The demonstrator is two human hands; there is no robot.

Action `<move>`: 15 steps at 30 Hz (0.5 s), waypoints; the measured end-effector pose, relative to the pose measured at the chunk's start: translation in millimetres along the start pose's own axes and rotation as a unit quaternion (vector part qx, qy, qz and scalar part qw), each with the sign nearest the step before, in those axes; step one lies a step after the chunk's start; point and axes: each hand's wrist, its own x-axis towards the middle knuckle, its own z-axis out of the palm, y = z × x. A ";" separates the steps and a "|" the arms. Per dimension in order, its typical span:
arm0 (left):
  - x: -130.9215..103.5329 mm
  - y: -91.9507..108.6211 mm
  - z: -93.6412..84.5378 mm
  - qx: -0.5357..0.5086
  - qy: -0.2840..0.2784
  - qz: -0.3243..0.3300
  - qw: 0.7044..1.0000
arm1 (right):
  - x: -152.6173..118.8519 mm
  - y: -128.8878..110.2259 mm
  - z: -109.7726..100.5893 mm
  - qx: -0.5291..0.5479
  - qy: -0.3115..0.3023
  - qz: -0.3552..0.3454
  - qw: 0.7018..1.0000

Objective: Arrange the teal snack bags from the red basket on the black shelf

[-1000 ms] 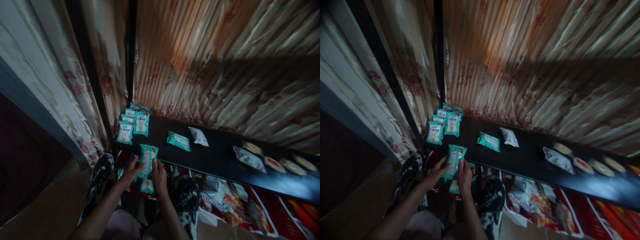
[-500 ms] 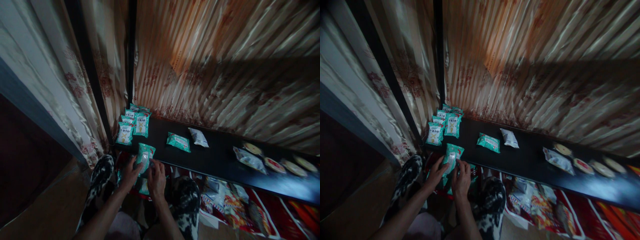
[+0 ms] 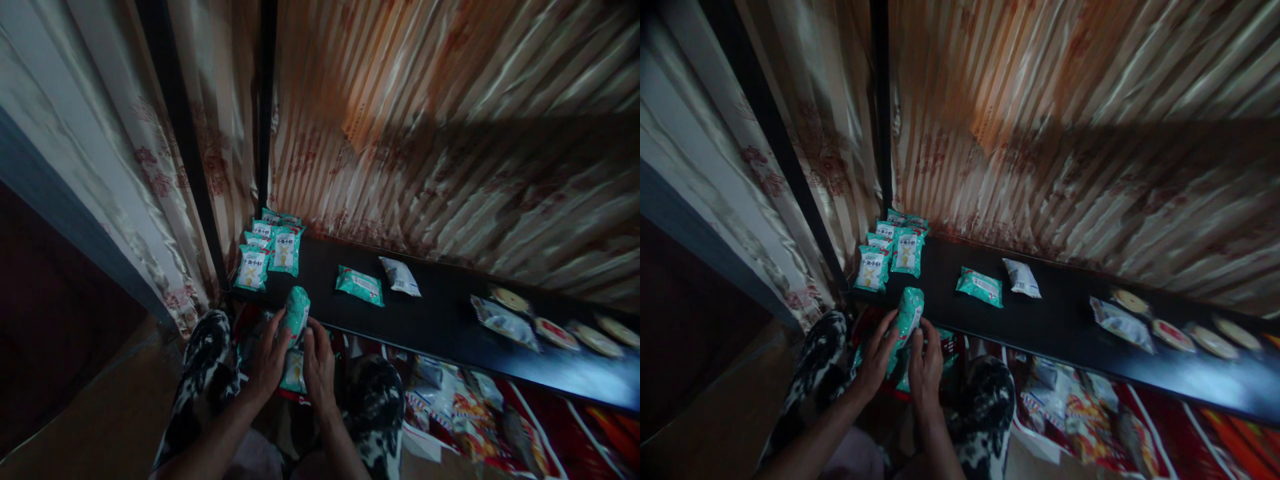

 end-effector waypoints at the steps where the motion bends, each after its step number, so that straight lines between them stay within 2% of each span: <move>1: -0.3 0.6 0.5 0.002 0.000 0.013 1.000 | 0.3 -1.4 -0.2 0.010 -0.010 0.020 1.000; 6: -0.2 -6.6 3.9 0.035 0.012 0.074 0.997 | 0.8 -4.9 1.3 0.049 -0.039 0.078 0.995; 12: -3.5 -15.8 6.9 0.117 0.022 0.096 0.988 | 0.9 -10.7 -0.1 0.105 -0.070 0.077 0.989; 15: -6.4 -15.9 8.4 0.150 0.017 0.097 0.984 | 1.4 -13.1 -3.3 0.130 -0.084 0.103 0.983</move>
